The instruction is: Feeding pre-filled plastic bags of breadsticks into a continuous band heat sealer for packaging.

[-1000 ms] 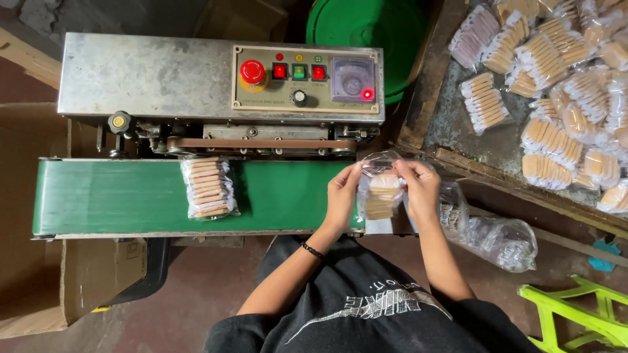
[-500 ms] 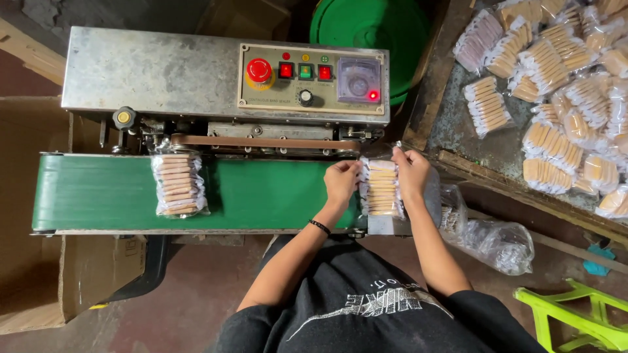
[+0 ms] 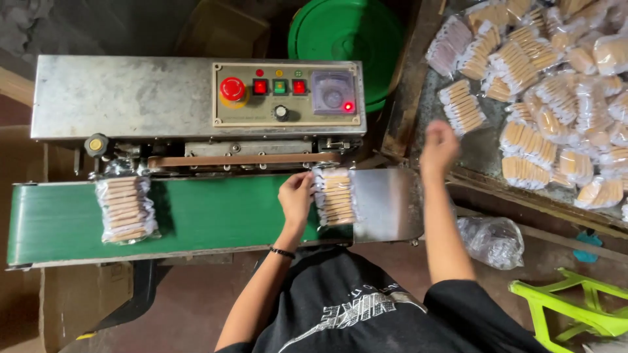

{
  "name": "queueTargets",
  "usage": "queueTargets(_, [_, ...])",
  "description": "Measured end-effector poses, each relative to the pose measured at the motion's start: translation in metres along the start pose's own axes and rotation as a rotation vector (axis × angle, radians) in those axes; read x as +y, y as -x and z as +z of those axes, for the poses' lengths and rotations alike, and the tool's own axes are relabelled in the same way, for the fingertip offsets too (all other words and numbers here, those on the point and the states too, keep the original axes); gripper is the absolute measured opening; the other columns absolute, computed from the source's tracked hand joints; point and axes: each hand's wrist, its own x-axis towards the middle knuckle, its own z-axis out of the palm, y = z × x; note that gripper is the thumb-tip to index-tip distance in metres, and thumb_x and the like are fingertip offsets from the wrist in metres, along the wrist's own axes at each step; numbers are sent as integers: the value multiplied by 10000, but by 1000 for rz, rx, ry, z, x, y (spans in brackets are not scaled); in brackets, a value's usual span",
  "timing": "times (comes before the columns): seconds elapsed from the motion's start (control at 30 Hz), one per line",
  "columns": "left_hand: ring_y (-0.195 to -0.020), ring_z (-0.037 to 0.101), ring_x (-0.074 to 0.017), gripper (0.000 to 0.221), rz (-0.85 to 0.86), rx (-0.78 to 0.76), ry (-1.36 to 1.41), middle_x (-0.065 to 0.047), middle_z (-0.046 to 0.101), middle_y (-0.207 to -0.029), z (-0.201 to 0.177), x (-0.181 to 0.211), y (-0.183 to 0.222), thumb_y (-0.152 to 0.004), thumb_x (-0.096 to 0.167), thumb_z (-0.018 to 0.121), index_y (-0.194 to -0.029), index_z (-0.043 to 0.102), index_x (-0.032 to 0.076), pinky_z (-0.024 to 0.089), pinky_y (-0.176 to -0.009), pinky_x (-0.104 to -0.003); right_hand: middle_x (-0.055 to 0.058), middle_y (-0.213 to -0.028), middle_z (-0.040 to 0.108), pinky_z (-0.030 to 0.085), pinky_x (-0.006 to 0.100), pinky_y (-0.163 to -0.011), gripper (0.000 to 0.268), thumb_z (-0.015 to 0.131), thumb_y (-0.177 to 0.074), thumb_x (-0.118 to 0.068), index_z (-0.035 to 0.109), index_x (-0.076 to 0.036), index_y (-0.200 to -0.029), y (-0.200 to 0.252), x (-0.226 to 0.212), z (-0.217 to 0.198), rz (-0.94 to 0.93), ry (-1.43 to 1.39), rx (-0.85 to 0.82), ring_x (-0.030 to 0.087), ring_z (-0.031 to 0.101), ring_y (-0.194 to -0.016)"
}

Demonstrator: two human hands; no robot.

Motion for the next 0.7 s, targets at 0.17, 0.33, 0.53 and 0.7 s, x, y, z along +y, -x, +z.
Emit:
queueTargets(0.17, [-939, 658, -350, 256, 116, -16, 71, -248, 672, -1037, -31, 15, 30, -919, 204, 597, -1102, 664, 39, 559, -774, -437, 111, -1296, 466, 427, 507, -951, 547, 718, -860, -419, 488, -257, -1329, -114, 87, -3, 187, 415, -122, 357, 506, -1156])
queueTargets(0.33, [-1079, 612, -397, 309, 398, 75, -27, -216, 609, -1202, -54, 11, 62, -925, 124, 553, -1220, 566, 37, 529, -863, -483, 285, -1504, 244, 247, 583, -1116, 853, 713, -811, -533, 312, -247, -1508, -139, 76, 33, 213, 494, -609, 448, 281, -1383])
queueTargets(0.53, [-1231, 429, -333, 411, 956, 286, -323, -98, 470, -1289, -71, 10, 83, -884, 18, 561, -1284, 504, 96, 324, -1053, -454, 121, -1280, 480, 399, 473, -958, 527, 784, -635, -495, 575, -334, -1091, -130, 58, 7, 168, 584, -692, 341, 529, -1176])
queueTargets(0.7, [-1133, 530, -343, 336, 991, -263, -209, -102, 556, -1157, -14, 39, 98, -841, -25, 564, -1162, 587, 76, 406, -993, -452, 132, -1246, 506, 420, 392, -912, 421, 638, -826, -228, 449, -279, -1198, -100, 13, -35, 163, 118, -440, 302, 528, -1084])
